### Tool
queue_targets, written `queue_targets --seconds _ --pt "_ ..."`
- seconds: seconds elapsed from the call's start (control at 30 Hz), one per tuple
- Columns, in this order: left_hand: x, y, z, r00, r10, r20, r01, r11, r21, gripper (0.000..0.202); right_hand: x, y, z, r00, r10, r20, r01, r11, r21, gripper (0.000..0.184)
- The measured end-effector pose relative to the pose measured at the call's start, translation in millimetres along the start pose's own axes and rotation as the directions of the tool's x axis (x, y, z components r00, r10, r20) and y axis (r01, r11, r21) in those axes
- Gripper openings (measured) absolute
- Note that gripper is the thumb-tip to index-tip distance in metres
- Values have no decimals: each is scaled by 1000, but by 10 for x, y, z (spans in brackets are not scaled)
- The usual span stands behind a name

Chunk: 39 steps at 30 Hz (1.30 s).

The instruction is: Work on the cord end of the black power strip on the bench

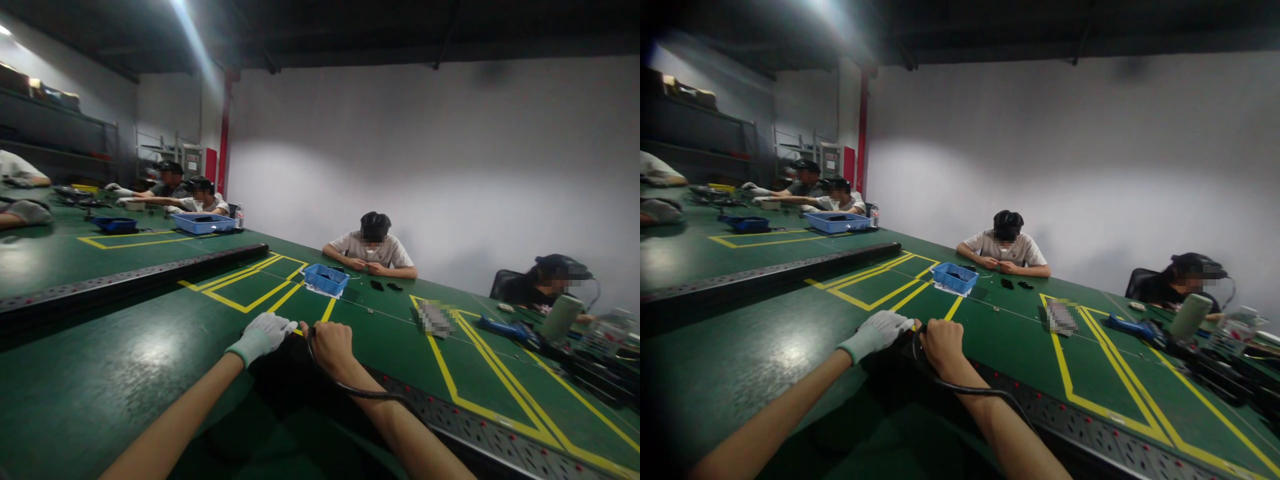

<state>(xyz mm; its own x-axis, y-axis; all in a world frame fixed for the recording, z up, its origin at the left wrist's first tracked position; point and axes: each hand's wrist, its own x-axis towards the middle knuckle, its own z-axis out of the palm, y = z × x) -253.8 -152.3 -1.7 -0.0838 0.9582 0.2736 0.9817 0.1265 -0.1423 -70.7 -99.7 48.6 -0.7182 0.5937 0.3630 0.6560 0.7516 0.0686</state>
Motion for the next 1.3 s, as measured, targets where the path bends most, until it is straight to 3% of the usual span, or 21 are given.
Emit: queue_targets --seconds 0.27,0.53,1.1,1.3 --pt "-76 -20 35 995 102 -18 -101 994 48 33 -140 -28 127 994 -83 -67 81 996 -25 44" --pt "-81 3 12 992 127 -24 -124 988 91 30 -186 -46 169 990 -71 -120 71 997 3 37" --pt "-75 -6 28 990 143 -16 -140 981 134 31 -194 -51 143 994 -65 -87 68 997 28 32" --pt "-74 -6 34 990 138 -19 -135 983 122 30 -168 15 68 993 -117 -29 117 993 30 35"
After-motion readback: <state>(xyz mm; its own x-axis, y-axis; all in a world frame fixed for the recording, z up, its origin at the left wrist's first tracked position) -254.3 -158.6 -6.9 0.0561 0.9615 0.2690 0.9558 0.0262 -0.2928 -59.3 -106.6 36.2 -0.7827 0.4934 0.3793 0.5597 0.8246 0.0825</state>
